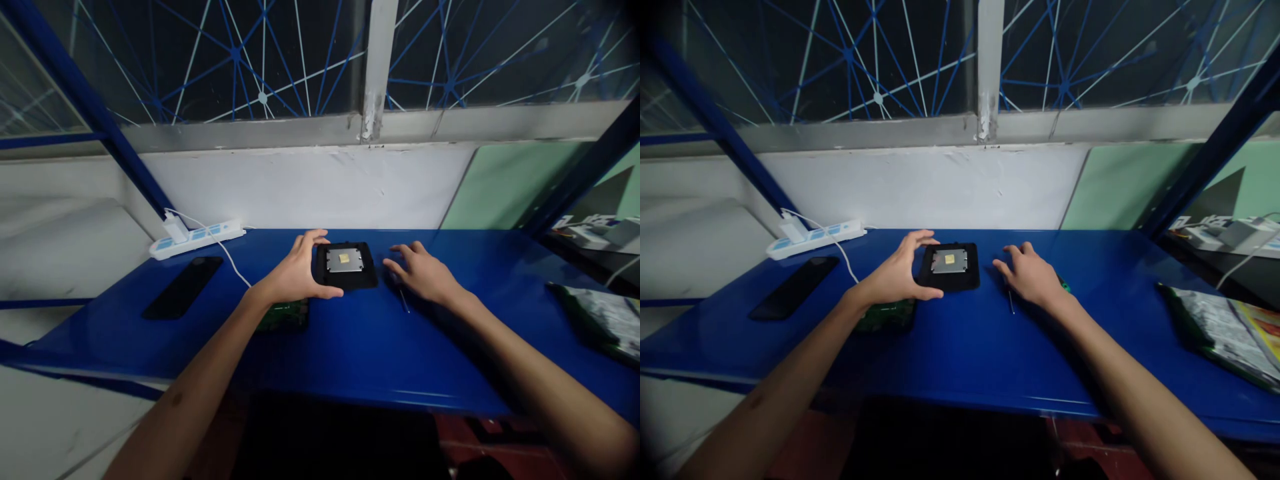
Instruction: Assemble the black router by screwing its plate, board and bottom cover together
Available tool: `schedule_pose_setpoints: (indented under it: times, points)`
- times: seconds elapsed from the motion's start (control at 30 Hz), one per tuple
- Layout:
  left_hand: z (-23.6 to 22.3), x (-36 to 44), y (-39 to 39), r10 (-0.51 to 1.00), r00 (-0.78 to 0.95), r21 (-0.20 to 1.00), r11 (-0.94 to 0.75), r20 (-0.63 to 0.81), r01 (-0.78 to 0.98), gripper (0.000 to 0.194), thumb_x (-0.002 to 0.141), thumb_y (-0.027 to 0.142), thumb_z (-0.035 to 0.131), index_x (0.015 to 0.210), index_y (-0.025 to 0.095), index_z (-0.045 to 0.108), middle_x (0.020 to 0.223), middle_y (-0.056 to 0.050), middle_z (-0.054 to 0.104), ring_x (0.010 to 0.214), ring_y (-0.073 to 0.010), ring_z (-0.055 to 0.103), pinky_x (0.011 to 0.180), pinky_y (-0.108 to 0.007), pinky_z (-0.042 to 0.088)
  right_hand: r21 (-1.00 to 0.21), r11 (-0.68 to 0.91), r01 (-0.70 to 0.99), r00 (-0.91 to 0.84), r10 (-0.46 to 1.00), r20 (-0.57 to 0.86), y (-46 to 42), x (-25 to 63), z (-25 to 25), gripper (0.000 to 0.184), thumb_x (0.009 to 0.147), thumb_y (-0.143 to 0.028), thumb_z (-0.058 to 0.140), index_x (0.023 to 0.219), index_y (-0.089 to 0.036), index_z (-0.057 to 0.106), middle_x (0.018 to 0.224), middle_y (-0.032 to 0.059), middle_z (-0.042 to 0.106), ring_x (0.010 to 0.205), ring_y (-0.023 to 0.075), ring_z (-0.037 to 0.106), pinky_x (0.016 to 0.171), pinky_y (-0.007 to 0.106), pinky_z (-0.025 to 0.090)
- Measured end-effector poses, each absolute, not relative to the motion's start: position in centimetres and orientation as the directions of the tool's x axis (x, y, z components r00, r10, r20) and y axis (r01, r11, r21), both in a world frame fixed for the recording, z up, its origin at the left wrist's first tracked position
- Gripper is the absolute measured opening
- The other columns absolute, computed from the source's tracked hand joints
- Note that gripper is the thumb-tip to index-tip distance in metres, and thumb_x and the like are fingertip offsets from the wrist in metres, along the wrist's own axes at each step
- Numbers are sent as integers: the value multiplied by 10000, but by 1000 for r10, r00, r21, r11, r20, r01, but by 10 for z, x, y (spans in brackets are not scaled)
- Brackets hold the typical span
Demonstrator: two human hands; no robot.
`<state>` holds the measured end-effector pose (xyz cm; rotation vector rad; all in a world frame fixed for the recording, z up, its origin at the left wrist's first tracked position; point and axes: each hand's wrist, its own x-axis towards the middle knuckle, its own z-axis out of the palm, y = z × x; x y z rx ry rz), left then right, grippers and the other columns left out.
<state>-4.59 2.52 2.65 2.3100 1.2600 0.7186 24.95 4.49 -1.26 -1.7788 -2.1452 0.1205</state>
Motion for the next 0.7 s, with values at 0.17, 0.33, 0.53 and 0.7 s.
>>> schedule_pose_setpoints:
  times: [0.17, 0.33, 0.53, 0.7]
  points:
    - [19, -37, 3, 823, 538, 550, -539, 182, 638, 1154, 565, 533, 873, 1466, 189, 239, 1411, -195, 398, 1349, -394, 441, 1131, -586, 371, -161, 211, 964, -200, 976, 84, 44, 244, -22, 499, 965, -475, 410, 1373, -225, 548, 1127, 168, 627, 881, 296, 703, 740, 416, 515]
    - [3, -23, -11, 774, 620, 519, -585, 126, 624, 1083, 516, 595, 862, 1391, 194, 365, 1359, -165, 456, 1265, -387, 513, 1060, -576, 458, -166, 213, 963, -199, 975, 99, 45, 242, -25, 482, 936, -389, 425, 1360, -198, 549, 1139, 168, 644, 894, 297, 699, 732, 403, 493]
    - [-8, -17, -14, 765, 627, 421, -621, 145, 661, 1111, 528, 668, 840, 1405, 165, 381, 1327, -172, 526, 1247, -385, 507, 1041, -557, 468, -216, 238, 947, -212, 968, 137, 45, 246, -25, 435, 901, -339, 487, 1291, -181, 595, 1070, 154, 684, 898, 286, 691, 741, 384, 490]
    - [-15, -16, -16, 749, 641, 298, -658, 166, 692, 1145, 596, 813, 729, 1447, 139, 365, 1345, -195, 541, 1270, -400, 475, 1068, -570, 425, -296, 279, 914, -221, 952, 214, 48, 251, -21, 403, 874, -300, 554, 1259, -192, 603, 999, 110, 694, 897, 250, 673, 778, 365, 513]
